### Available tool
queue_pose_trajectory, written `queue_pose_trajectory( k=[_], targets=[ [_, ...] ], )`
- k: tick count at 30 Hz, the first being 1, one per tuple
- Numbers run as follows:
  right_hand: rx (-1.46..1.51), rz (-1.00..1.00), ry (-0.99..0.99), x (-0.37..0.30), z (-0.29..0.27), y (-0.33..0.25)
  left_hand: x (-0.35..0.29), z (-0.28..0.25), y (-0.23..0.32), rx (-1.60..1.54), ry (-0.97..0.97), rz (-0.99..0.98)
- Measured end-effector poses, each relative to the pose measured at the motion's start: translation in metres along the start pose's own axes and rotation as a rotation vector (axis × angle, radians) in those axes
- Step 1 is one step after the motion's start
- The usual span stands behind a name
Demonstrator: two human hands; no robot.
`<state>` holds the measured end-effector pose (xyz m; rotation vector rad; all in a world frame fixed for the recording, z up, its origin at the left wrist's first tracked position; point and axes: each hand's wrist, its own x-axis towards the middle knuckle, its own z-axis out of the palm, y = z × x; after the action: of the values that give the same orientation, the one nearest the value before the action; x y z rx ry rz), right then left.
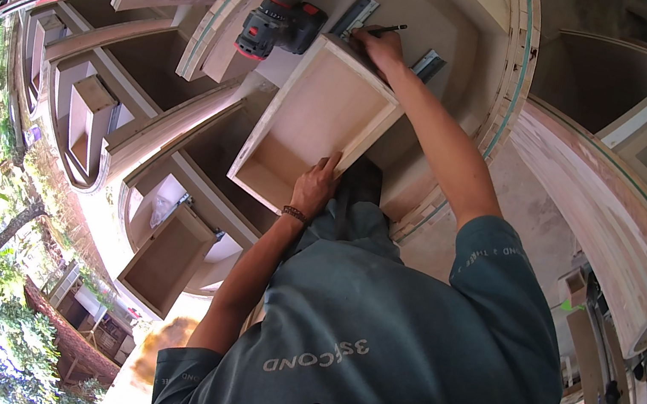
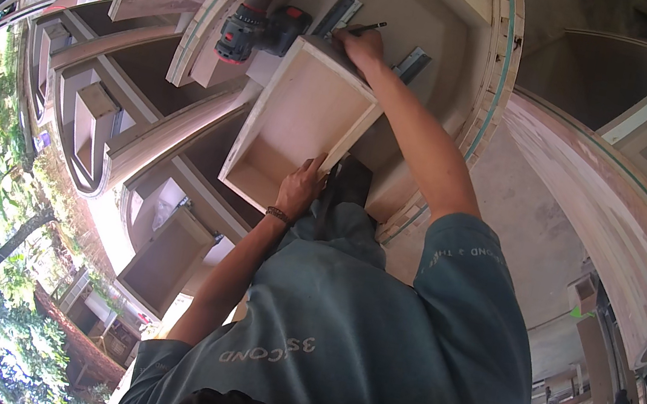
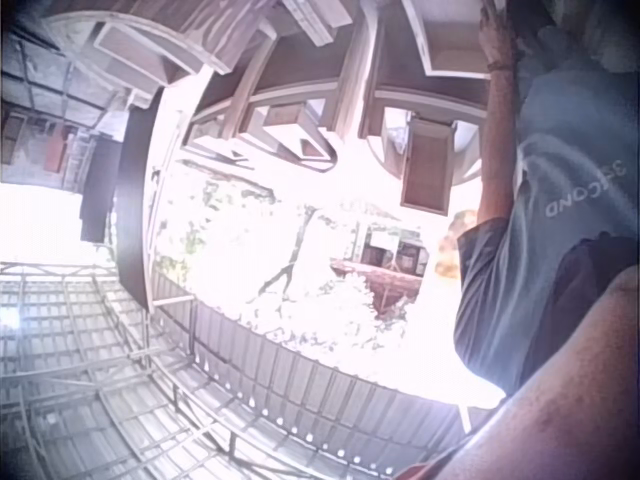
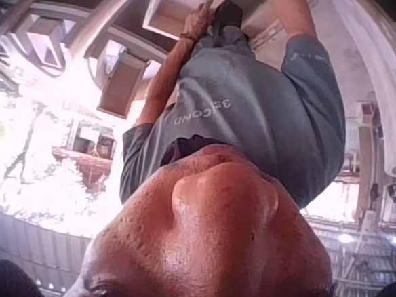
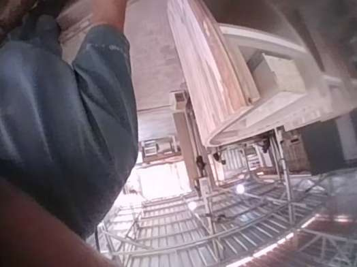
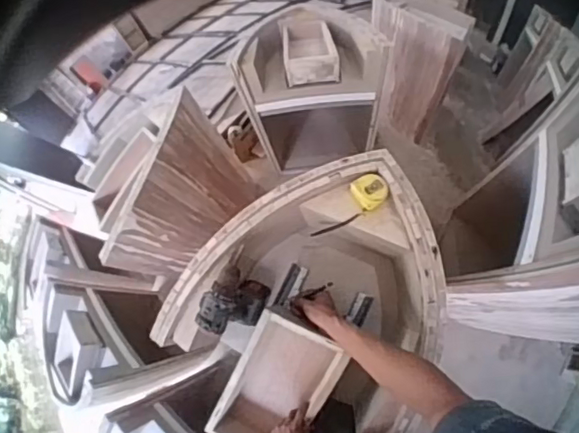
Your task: The person uses a cordless drill to attach metal drawer slides to the interior sides of a wooden cabinet. They then insert a wooden drawer box into the cabinet to test the fit and alignment, repeating the process for multiple drawers.
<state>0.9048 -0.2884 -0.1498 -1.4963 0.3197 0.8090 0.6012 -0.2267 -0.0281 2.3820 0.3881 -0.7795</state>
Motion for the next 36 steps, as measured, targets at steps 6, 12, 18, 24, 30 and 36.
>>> queue_pose_trajectory(
  k=[6, 12, 18, 24, 30, 36],
  targets=[
    [-0.042, 0.005, 0.016, -0.005, 0.003, -0.002, -0.003, 0.001, -0.005, 0.002, 0.005, 0.01],
    [-0.046, -0.002, 0.02, -0.001, 0.003, 0.0, -0.003, 0.001, -0.004, -0.001, 0.016, 0.016],
    [0.028, -0.007, 0.017, -0.001, 0.004, 0.005, -0.004, 0.002, -0.003, 0.03, 0.02, 0.012],
    [-0.101, -0.044, 0.05, 0.003, 0.004, 0.004, -0.003, -0.004, 0.0, 0.056, 0.001, 0.021],
    [-0.394, -0.374, 0.128, -0.055, -0.009, -0.039, -0.024, -0.036, 0.004, -0.068, 0.202, 0.082],
    [-0.72, -0.469, -0.087, -0.121, -0.03, -0.05, -0.079, -0.032, -0.055, 0.042, 0.956, -0.389]
  ],
)
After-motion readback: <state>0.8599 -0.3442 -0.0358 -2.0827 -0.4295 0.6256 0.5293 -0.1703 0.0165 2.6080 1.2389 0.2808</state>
